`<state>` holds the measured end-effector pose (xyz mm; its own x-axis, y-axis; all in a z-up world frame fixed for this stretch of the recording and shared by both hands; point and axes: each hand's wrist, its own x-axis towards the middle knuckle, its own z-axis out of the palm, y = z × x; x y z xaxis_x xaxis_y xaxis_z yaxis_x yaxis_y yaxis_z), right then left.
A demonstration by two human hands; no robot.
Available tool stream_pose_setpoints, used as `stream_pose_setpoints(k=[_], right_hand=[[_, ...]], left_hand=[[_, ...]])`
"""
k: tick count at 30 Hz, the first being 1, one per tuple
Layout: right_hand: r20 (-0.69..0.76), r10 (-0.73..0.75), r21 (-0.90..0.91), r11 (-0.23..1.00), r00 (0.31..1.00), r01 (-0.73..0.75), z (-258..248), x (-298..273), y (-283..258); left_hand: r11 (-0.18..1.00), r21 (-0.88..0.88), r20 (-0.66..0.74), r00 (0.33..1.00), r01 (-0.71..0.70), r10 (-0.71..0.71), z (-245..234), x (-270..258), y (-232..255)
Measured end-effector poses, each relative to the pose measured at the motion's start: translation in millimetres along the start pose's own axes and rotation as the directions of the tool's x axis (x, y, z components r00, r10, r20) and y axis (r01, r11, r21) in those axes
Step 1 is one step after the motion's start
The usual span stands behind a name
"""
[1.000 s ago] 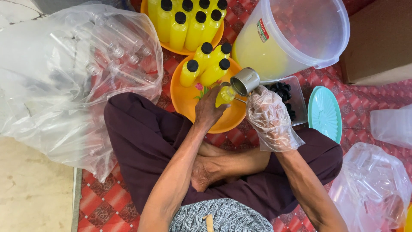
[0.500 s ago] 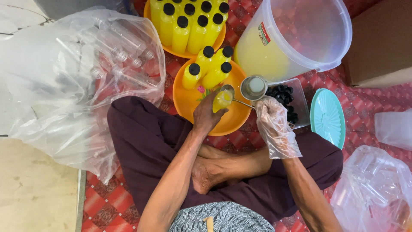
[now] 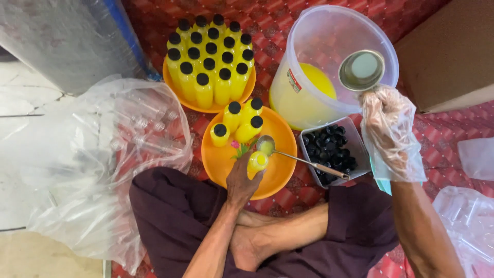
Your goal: The person uses a small metal measuring cup to fill a plastic bottle with yellow liquid from a large plastic bucket, then places a black cap on the bottle. They repeat this process with another bottle while sitting on the floor.
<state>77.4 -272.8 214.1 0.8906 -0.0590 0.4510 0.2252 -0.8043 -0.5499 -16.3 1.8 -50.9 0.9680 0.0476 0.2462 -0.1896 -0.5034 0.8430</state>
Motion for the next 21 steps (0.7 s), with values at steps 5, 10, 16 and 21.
stream_pose_setpoints(k=[5,10,16,21], right_hand=[[0.290,0.006,-0.599,0.781,0.957,0.177,28.6,63.3,139.8],[0.780,0.323,-0.621,0.505,0.536,0.599,64.9,131.7,66.2],[0.791,-0.142,0.523,-0.347,0.595,-0.779,135.8,150.6,202.7],[0.931,0.357,0.344,-0.928,-0.078,-0.146,147.2,166.9,131.8]], left_hand=[[1.000,0.005,0.026,1.000,0.016,-0.016,0.5,3.2,-1.4],[0.999,-0.009,-0.017,0.999,-0.036,0.036,-6.3,10.4,6.5],[0.998,-0.064,0.029,0.999,-0.014,0.016,-8.6,14.5,5.2],[0.995,-0.094,0.011,1.000,-0.017,0.018,-9.9,19.5,5.7]])
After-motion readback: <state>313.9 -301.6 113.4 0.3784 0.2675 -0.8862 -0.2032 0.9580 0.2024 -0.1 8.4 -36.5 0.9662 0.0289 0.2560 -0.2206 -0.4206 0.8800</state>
